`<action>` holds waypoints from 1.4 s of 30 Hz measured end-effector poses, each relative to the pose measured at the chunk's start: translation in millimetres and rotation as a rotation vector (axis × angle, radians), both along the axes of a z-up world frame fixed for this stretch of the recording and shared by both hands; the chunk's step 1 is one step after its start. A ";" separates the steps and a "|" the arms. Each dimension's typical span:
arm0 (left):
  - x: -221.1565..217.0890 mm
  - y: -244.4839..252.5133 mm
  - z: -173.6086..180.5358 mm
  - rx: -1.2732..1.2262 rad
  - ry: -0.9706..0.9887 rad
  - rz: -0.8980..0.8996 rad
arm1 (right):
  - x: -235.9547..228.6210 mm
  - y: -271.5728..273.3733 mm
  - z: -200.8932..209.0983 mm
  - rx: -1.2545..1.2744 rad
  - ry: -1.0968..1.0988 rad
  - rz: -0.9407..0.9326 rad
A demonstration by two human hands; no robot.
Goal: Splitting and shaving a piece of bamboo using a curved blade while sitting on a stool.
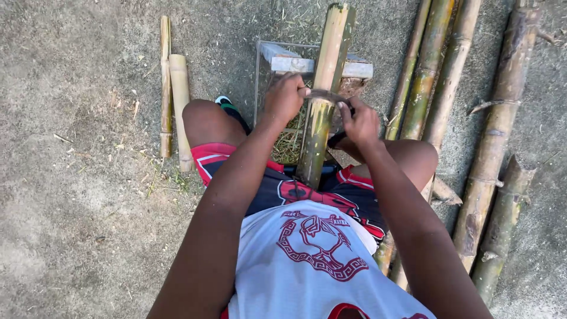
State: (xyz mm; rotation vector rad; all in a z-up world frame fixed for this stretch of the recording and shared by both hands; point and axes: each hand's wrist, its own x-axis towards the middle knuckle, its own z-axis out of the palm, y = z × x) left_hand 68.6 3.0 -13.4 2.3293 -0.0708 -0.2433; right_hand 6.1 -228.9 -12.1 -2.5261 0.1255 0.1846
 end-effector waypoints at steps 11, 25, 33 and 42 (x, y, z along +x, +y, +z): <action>-111.5 23.4 -14.8 0.030 -0.004 -0.143 | -109.2 6.6 0.1 0.130 -0.025 0.046; -24.7 9.9 0.1 -0.032 -0.060 -0.045 | -26.2 5.8 0.7 -0.022 -0.170 0.058; -121.5 28.7 -20.4 0.014 0.060 -0.158 | -98.5 1.3 10.9 0.142 -0.007 0.209; -13.4 -7.4 5.9 0.018 0.058 0.020 | -2.4 0.9 25.6 -0.007 0.024 0.019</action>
